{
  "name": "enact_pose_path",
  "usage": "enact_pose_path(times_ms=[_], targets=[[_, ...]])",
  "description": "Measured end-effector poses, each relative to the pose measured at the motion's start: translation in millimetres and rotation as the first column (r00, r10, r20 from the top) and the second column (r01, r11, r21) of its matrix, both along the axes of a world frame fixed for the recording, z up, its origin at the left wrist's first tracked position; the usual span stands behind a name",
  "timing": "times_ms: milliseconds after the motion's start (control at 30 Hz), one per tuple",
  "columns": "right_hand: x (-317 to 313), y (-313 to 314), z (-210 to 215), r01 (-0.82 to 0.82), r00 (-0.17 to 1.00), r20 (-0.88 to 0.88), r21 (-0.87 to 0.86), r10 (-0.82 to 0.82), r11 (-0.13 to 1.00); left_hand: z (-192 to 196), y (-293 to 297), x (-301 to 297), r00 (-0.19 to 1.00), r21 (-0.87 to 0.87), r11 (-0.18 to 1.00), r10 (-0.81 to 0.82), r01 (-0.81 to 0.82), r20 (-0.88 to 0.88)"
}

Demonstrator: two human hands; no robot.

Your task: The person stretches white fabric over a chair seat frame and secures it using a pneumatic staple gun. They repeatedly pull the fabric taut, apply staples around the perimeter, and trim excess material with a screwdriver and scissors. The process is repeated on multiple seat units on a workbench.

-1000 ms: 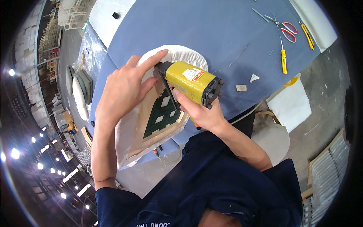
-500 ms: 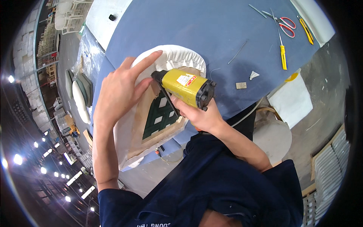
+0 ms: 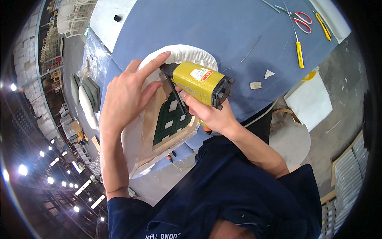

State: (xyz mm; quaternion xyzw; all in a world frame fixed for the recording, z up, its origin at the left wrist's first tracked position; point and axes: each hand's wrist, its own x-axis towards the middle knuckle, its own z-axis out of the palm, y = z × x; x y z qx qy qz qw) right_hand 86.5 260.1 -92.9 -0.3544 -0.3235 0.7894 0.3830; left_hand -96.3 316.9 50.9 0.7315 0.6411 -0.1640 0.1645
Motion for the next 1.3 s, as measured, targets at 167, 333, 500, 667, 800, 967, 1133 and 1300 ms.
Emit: enact_pose_path(times_ms=[167,333,500,667,800,967,1133,1300], targets=[[-8.7,-11.2,-15.7,0.057,0.998,-0.019,0.099,-0.055,0.993,0.5,1.2,2.4,0.999,-0.034,0.999,0.027,-0.028,-0.031],[-2.9,-10.0,-14.4,0.006,1.0,-0.025,0.031,-0.005,1.0,0.7,1.5,4.3,1.0,-0.012,1.0,0.016,-0.017,-0.018],[-2.0,-8.1,-14.3,-0.004,1.0,-0.009,0.058,0.004,0.998,0.0,1.8,2.7,1.0,-0.019,1.0,0.021,-0.022,-0.02],[-0.2,-9.2,-15.8,-0.022,0.999,-0.047,-0.05,0.02,0.998,-1.5,3.0,0.5,1.0,-0.017,1.0,0.015,-0.015,-0.01],[-0.6,-9.7,-20.1,-0.02,1.0,-0.008,0.001,0.02,1.0,-1.3,2.0,3.2,1.0,-0.014,1.0,0.02,-0.02,-0.009],[4.5,0.6,-18.1,-0.051,0.999,-0.018,-0.057,0.05,0.997,-3.2,4.8,-2.4,0.999,-0.028,0.999,0.021,-0.022,-0.026],[10.6,5.0,-5.8,0.054,0.992,-0.107,-0.123,-0.067,0.991,0.1,2.9,0.4,1.0,-0.012,1.0,0.023,-0.023,-0.006],[5.1,15.2,-5.3,0.032,0.991,-0.127,-0.06,-0.04,0.998,-0.8,2.3,2.8,1.0,-0.013,1.0,0.023,-0.023,-0.003]])
